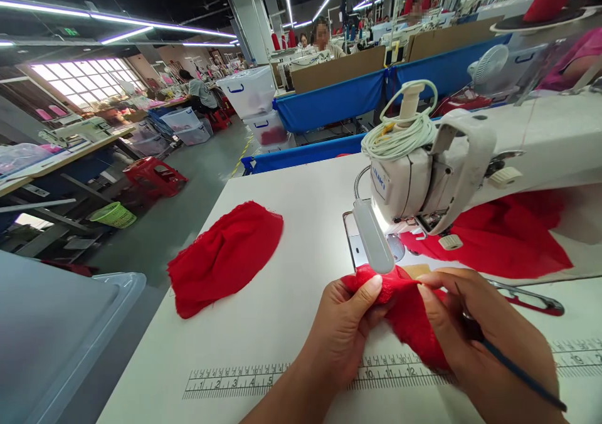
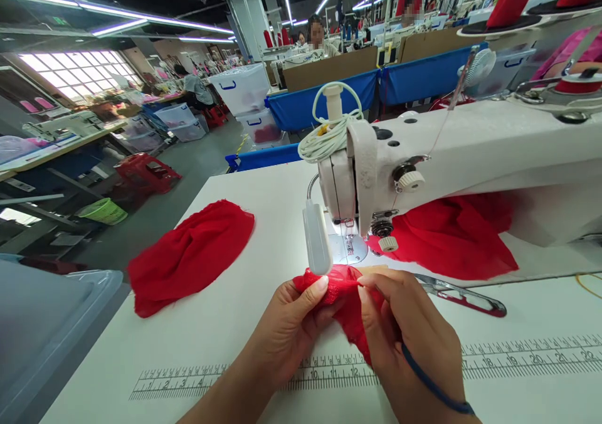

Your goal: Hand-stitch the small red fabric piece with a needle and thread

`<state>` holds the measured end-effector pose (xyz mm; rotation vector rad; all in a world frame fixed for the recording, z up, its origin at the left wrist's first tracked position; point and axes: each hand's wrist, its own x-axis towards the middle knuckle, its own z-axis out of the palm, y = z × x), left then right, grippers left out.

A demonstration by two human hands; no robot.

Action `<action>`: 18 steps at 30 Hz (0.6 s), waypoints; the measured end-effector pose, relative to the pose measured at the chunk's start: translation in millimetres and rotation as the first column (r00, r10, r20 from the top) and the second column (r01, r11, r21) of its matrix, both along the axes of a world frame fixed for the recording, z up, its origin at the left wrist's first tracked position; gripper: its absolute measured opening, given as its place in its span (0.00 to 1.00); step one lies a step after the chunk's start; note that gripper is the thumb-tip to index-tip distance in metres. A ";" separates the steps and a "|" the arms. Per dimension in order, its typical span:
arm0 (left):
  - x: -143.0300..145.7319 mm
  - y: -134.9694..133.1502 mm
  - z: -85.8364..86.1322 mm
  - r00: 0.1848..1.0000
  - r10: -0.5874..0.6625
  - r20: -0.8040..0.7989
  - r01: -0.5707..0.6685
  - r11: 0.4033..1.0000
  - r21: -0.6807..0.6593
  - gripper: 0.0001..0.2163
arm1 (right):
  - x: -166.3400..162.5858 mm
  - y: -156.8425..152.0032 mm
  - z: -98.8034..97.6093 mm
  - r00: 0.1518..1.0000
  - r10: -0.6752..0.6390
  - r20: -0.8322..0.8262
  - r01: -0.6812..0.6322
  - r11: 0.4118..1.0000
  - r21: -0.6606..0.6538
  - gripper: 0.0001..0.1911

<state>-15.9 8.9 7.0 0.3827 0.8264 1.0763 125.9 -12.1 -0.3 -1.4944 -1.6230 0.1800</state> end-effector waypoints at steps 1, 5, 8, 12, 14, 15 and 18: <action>0.4 -0.7 -0.1 1.000 -0.013 -0.003 0.013 1.000 0.009 0.08 | -1.7 -0.2 2.0 1.000 0.018 -0.020 -0.018 1.000 0.003 0.07; 0.7 -1.9 0.3 0.998 -0.068 -0.007 0.068 0.996 0.052 0.08 | -5.8 5.6 2.6 0.992 0.123 -0.024 -0.122 0.992 0.025 0.03; -0.3 -0.4 1.5 0.998 -0.058 -0.002 0.058 0.998 0.030 0.08 | -5.7 8.8 -0.3 0.993 0.117 -0.016 -0.117 0.993 0.018 0.05; -1.2 0.7 3.5 0.999 -0.031 0.010 0.031 0.999 -0.008 0.08 | -5.0 5.2 -2.6 0.989 0.105 -0.100 -0.108 0.994 -0.024 0.08; -1.1 0.1 3.7 0.998 -0.055 0.004 0.055 0.998 0.016 0.08 | -4.2 3.5 -3.5 0.987 0.114 -0.109 -0.120 0.992 -0.046 0.08; -1.1 -0.3 3.5 0.998 -0.066 -0.001 0.066 0.997 0.031 0.08 | -3.6 3.4 -4.0 0.987 0.133 -0.091 -0.137 0.990 -0.044 0.07; -0.9 -1.0 2.4 0.996 -0.084 -0.004 0.084 0.995 0.061 0.09 | -2.1 5.5 -4.7 0.983 0.183 -0.034 -0.184 0.983 -0.019 0.08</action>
